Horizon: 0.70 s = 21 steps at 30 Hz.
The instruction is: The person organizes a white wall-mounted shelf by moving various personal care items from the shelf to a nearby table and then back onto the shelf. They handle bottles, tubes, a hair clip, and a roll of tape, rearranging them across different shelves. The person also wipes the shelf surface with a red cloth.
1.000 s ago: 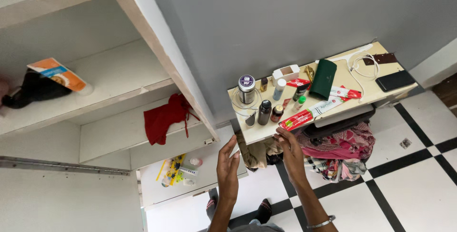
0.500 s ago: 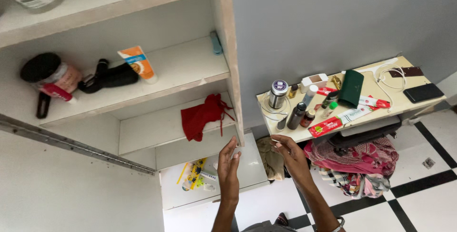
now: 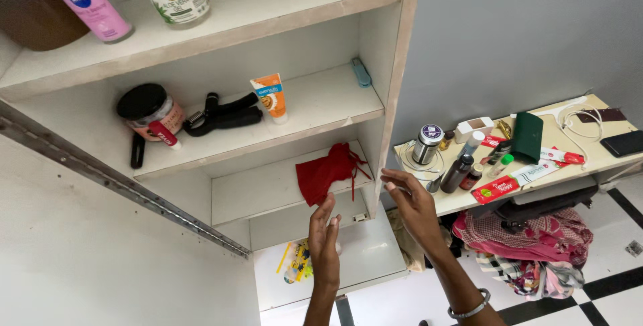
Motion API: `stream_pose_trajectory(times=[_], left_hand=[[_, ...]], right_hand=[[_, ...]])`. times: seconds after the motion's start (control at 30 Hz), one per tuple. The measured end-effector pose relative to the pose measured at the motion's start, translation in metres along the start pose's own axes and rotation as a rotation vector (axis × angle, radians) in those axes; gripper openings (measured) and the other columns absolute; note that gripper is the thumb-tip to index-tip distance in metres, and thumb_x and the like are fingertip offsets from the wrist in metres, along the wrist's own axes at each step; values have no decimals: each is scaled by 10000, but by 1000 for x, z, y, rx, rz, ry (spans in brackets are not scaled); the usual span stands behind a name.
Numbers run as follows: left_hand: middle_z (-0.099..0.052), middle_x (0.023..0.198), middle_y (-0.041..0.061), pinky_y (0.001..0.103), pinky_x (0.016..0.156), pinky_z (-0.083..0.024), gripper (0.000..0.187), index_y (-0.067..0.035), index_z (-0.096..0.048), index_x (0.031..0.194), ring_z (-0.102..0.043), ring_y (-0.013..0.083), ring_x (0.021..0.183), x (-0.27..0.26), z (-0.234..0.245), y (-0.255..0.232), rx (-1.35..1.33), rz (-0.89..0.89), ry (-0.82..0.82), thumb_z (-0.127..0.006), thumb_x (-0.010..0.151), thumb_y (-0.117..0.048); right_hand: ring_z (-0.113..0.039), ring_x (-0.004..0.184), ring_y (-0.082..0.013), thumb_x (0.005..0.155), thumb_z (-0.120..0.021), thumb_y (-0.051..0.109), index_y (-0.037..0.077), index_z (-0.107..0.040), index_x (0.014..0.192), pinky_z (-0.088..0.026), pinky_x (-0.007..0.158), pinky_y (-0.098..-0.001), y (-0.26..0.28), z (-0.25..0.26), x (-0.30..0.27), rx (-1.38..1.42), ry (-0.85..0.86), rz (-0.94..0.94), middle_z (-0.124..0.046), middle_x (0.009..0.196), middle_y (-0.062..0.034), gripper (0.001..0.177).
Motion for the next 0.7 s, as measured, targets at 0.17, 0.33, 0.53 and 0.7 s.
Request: stream_pose_trajectory(times=[0.17, 0.33, 0.53, 0.7], left_hand=[[-479, 1590, 151, 450, 1194, -376, 453, -71, -486, 1422, -407, 273, 1509, 2, 11, -12, -9, -7, 10, -508, 984, -184], [-480, 1591, 154, 454, 1196, -373, 439, -57, -494, 1411, -410, 279, 1508, 6, 14, -22, -35, -34, 41, -508, 989, -180], [-474, 1597, 160, 436, 1205, -321, 461, -51, -493, 1437, -394, 275, 1514, 16, 13, -33, -49, -59, 72, -509, 995, -181], [-472, 1595, 163, 438, 1214, -321, 457, -47, -496, 1438, -404, 272, 1510, 21, 15, -37, -40, -68, 85, -499, 1006, -197]], right_hand=[[-643, 1266, -235, 1015, -591, 100, -16, -579, 1337, -541, 1073, -352, 41, -15, 30, -40, -81, 205, -655, 1336, -154, 342], [-693, 1175, -240, 1016, -637, 112, 11, -605, 1341, -598, 960, -333, 83, -27, 56, -280, -194, 429, -666, 1335, -161, 342], [-755, 939, -262, 976, -698, 135, 15, -647, 1265, -610, 778, -339, 115, -48, 84, -571, -293, 518, -714, 1188, -172, 317], [-726, 727, -244, 959, -744, 197, 81, -716, 1136, -568, 635, -358, 117, -57, 97, -841, -397, 568, -766, 982, -92, 214]])
Point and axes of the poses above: each hand's wrist, its own x-axis towards the middle knuckle, its own z-axis out of the back of the hand, y = z × x, the point moved 1 cm from there along x, towards the middle knuckle
